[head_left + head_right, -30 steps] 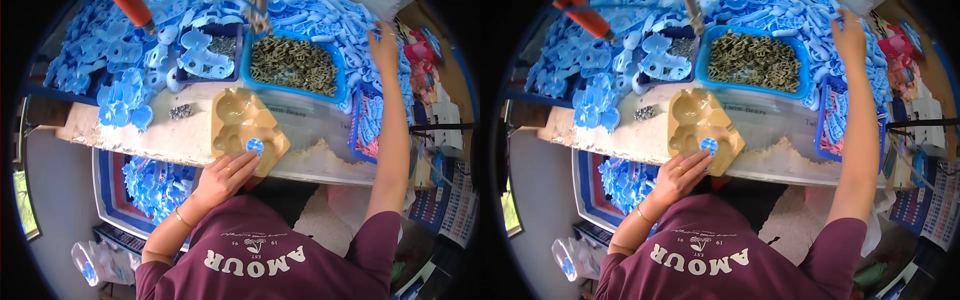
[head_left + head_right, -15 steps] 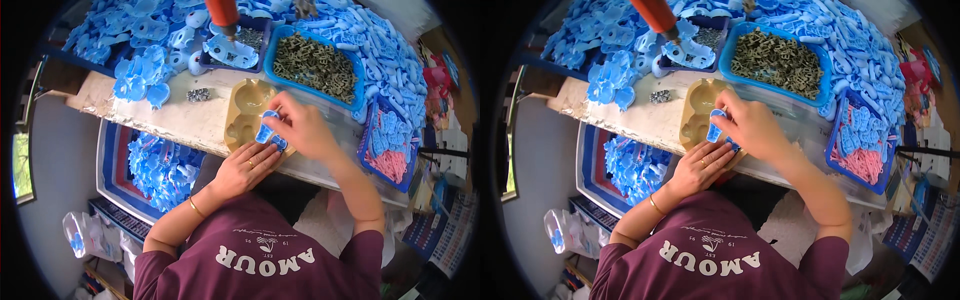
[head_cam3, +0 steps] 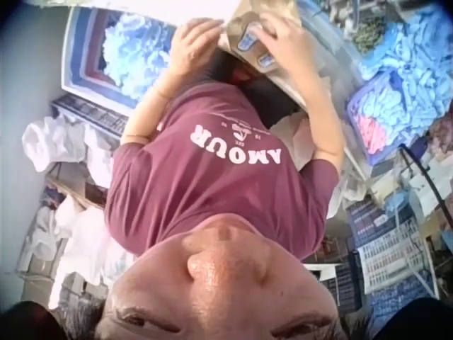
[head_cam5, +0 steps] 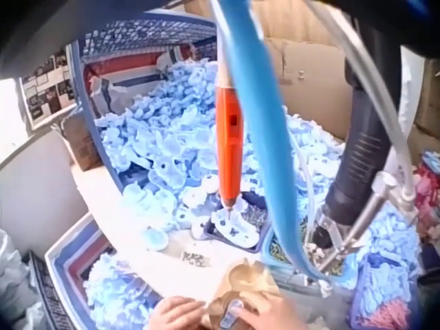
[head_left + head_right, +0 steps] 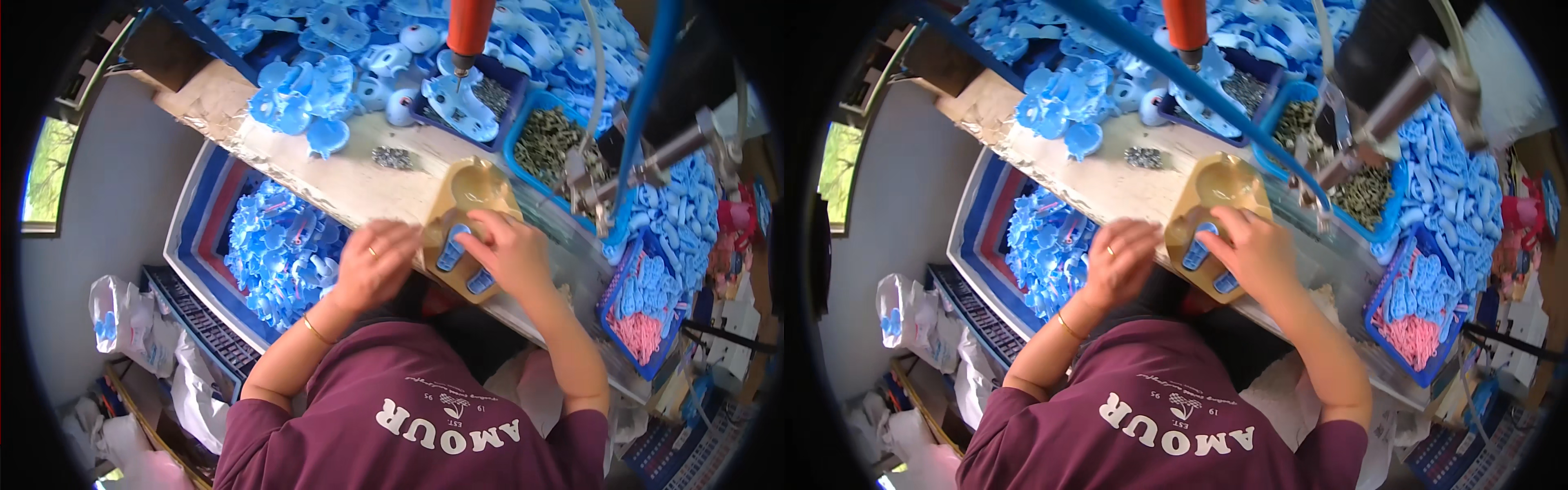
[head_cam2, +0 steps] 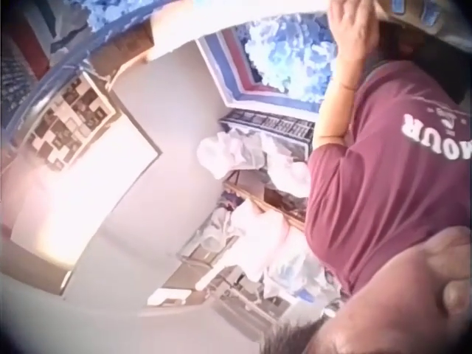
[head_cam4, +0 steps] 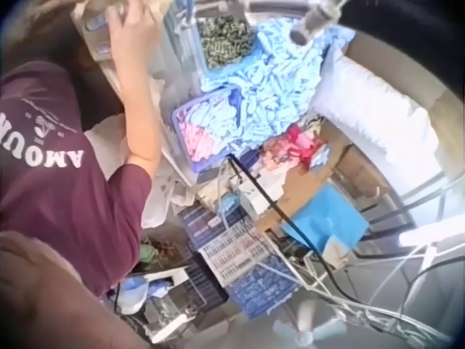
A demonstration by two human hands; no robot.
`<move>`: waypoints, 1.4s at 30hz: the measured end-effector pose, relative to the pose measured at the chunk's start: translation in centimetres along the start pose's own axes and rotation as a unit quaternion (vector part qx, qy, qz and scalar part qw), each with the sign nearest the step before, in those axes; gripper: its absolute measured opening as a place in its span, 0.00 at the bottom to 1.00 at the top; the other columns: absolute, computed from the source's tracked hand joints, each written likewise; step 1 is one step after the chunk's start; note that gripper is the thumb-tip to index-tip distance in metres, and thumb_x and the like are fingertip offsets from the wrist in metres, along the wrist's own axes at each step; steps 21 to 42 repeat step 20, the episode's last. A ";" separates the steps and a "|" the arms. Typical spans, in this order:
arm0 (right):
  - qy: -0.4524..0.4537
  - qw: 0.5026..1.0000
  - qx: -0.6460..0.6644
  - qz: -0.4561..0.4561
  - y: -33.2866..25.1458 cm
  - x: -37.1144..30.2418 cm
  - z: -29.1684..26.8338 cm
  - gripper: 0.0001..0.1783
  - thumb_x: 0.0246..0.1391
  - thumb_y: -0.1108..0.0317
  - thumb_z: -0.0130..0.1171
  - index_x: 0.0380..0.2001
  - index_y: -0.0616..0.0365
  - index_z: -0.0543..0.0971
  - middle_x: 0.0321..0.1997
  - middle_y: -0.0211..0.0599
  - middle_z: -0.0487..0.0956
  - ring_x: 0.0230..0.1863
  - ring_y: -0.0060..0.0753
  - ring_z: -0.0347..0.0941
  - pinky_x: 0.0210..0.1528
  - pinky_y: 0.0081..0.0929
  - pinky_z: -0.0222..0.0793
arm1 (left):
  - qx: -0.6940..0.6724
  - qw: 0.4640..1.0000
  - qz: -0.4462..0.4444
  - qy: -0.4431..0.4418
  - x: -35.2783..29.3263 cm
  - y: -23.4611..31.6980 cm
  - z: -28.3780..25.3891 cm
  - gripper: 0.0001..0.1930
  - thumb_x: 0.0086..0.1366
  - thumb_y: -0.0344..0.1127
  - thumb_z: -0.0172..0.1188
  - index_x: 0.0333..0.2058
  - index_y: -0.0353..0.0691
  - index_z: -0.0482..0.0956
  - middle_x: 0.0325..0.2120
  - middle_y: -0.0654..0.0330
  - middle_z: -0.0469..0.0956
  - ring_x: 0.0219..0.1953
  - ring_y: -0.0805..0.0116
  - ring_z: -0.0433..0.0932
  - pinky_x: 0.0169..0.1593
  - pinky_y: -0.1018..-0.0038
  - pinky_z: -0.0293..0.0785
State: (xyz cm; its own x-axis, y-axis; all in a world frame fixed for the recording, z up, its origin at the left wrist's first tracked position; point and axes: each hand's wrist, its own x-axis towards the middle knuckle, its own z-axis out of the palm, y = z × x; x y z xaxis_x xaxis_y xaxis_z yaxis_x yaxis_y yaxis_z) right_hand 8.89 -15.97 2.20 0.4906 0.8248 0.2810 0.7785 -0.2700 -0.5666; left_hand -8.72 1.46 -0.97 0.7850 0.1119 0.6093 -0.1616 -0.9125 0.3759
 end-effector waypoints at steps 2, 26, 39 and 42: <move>-0.003 0.998 0.024 0.066 -0.5 -0.4 -0.9 0.14 0.55 0.62 0.71 0.43 0.54 0.83 0.28 0.37 0.83 0.26 0.33 0.81 0.29 0.30 0.74 | 0.089 0.993 -0.078 0.016 0.3 -4.0 -1.0 0.19 0.60 0.28 0.65 0.51 0.40 0.80 0.52 0.56 0.80 0.53 0.53 0.77 0.59 0.60 0.72; 0.051 0.968 0.196 0.146 -5.4 2.2 -0.1 0.11 0.61 0.71 0.65 0.47 0.57 0.84 0.38 0.33 0.86 0.34 0.22 0.82 0.36 0.18 0.73 | -0.536 0.786 -0.288 0.111 4.5 -15.0 -7.3 0.19 0.77 0.48 0.49 0.52 0.38 0.72 0.39 0.63 0.72 0.44 0.72 0.66 0.53 0.70 0.61; 0.051 0.968 0.196 0.146 -5.4 2.2 -0.1 0.11 0.61 0.71 0.65 0.47 0.57 0.84 0.38 0.33 0.86 0.34 0.22 0.82 0.36 0.18 0.73 | -0.536 0.786 -0.288 0.111 4.5 -15.0 -7.3 0.19 0.77 0.48 0.49 0.52 0.38 0.72 0.39 0.63 0.72 0.44 0.72 0.66 0.53 0.70 0.61; 0.051 0.968 0.196 0.146 -5.4 2.2 -0.1 0.11 0.61 0.71 0.65 0.47 0.57 0.84 0.38 0.33 0.86 0.34 0.22 0.82 0.36 0.18 0.73 | -0.536 0.786 -0.288 0.111 4.5 -15.0 -7.3 0.19 0.77 0.48 0.49 0.52 0.38 0.72 0.39 0.63 0.72 0.44 0.72 0.66 0.53 0.70 0.61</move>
